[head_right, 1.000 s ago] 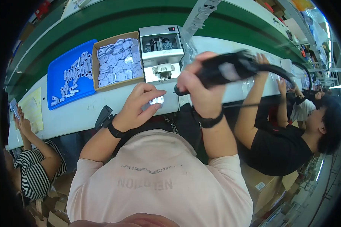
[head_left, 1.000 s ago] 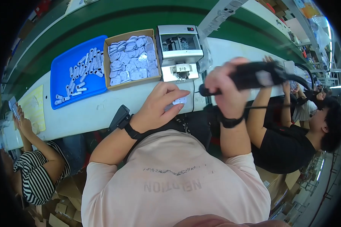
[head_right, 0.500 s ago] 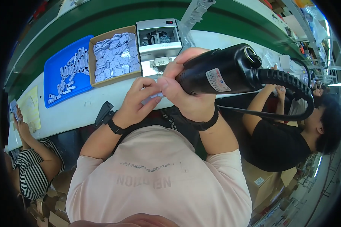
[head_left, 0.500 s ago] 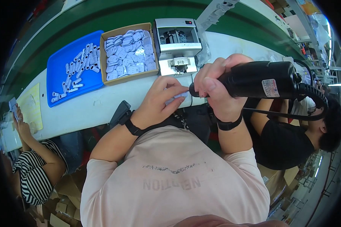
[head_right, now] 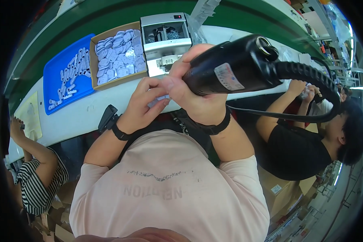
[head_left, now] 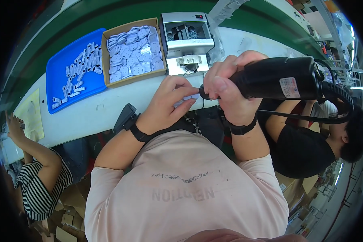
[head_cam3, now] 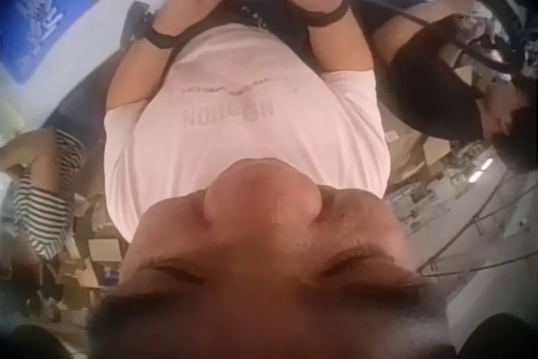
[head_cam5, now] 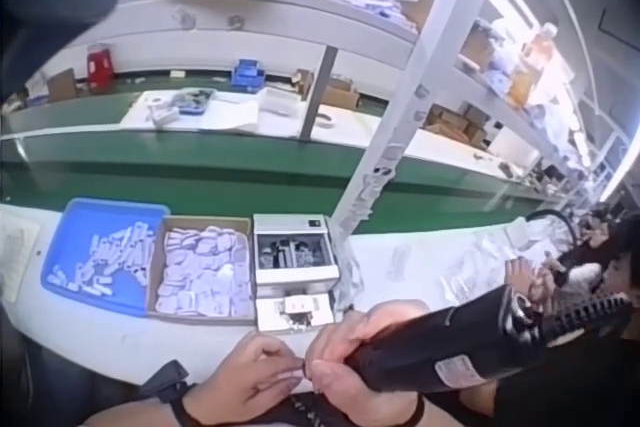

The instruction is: Assembling small white components using a handheld tool on a production line.

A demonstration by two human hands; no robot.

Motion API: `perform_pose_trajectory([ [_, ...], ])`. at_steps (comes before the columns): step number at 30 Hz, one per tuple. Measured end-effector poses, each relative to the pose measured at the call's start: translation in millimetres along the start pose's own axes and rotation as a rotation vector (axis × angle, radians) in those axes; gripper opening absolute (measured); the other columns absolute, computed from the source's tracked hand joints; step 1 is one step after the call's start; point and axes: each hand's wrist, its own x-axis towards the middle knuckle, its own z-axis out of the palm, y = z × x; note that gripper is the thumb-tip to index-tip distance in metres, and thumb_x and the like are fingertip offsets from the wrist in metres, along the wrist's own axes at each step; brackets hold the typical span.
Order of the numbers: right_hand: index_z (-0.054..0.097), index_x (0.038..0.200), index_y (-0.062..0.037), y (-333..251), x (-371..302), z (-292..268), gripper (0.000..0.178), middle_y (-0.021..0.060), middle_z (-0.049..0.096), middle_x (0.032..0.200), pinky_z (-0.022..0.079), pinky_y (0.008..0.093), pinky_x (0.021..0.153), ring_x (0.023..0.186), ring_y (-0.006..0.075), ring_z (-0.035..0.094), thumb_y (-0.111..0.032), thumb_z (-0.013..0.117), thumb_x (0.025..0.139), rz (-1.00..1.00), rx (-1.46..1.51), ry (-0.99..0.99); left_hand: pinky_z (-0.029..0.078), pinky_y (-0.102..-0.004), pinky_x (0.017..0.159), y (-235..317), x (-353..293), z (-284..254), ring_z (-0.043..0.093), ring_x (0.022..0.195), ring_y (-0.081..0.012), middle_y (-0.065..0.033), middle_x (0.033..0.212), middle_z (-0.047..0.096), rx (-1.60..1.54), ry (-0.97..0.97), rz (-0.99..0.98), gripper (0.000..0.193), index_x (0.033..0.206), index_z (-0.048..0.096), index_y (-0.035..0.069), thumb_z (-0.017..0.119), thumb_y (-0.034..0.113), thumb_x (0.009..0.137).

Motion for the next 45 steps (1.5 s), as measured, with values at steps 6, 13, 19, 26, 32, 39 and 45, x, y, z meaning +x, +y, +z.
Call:
perform_pose_trajectory([
  [6,0.046,0.128,-0.0095,1,-7,0,0.046,0.0059,0.056,0.078,0.052,0.0364,0.058,0.06,0.0186,0.055,0.007,0.069,0.091,-0.034,0.003,-0.015,0.05,-0.04,0.094,-1,-2,3,0.061,0.109,-0.0318,-0.0126,0.114,0.064,0.014,-0.003,0.008,0.037,0.123,0.07,0.005,0.079,0.005,0.088],
  [13,0.048,0.13,-0.0094,-20,-15,-15,0.043,0.0061,0.056,0.079,0.051,0.0382,0.059,0.061,0.0188,0.057,0.0,0.069,0.094,0.056,0.119,0.082,0.051,-0.0425,0.095,0,-4,1,0.063,0.109,-0.0345,-0.0149,0.118,0.067,-0.02,-0.074,-0.113,0.044,0.129,0.065,0.005,0.08,0.009,0.087],
  [19,0.048,0.134,-0.0091,-34,-31,-51,0.039,0.0072,0.059,0.088,0.052,0.0389,0.061,0.068,0.0189,0.06,-0.011,0.066,0.099,0.054,0.341,0.366,0.051,-0.0425,0.09,-3,-8,-19,0.064,0.105,-0.0332,-0.0127,0.114,0.067,0.247,-0.208,0.006,0.048,0.127,0.065,0.007,0.082,0.011,0.083],
  [26,0.057,0.123,-0.0024,112,-87,-110,0.031,0.0072,0.061,0.09,0.056,0.0356,0.065,0.075,0.0197,0.065,-0.017,0.069,0.099,0.718,0.043,0.708,0.048,-0.0443,0.085,-2,1,-28,0.062,0.095,-0.0319,-0.0107,0.097,0.062,0.741,-0.479,0.018,0.045,0.125,0.067,0.01,0.081,0.019,0.083],
  [32,0.06,0.134,0.005,139,-102,-159,0.054,0.0076,0.065,0.09,0.054,0.0318,0.068,0.077,0.0188,0.066,-0.027,0.078,0.095,0.595,-1.053,0.309,0.05,-0.0451,0.089,-10,-7,-19,0.064,0.099,-0.032,-0.0086,0.1,0.065,0.83,-0.559,-0.032,0.048,0.127,0.068,0.011,0.082,0.022,0.083],
  [39,0.057,0.145,0.0023,137,-127,-168,0.064,0.007,0.067,0.099,0.05,0.0286,0.072,0.082,0.0141,0.062,-0.028,0.08,0.095,0.665,-0.815,0.458,0.054,-0.045,0.089,-17,-22,-138,0.068,0.108,-0.0326,-0.0123,0.111,0.072,0.762,0.072,-0.181,0.026,0.113,0.073,0.007,0.079,0.016,0.089],
  [45,0.06,0.143,-0.0031,73,-90,-102,0.049,0.0063,0.065,0.11,0.051,0.0268,0.079,0.096,0.0131,0.06,-0.017,0.075,0.098,0.493,-0.693,0.382,0.055,-0.048,0.086,-83,-49,-241,0.069,0.097,-0.0374,-0.0156,0.103,0.073,1.434,0.001,-0.638,0.022,0.113,0.073,0.007,0.072,0.012,0.092],
])
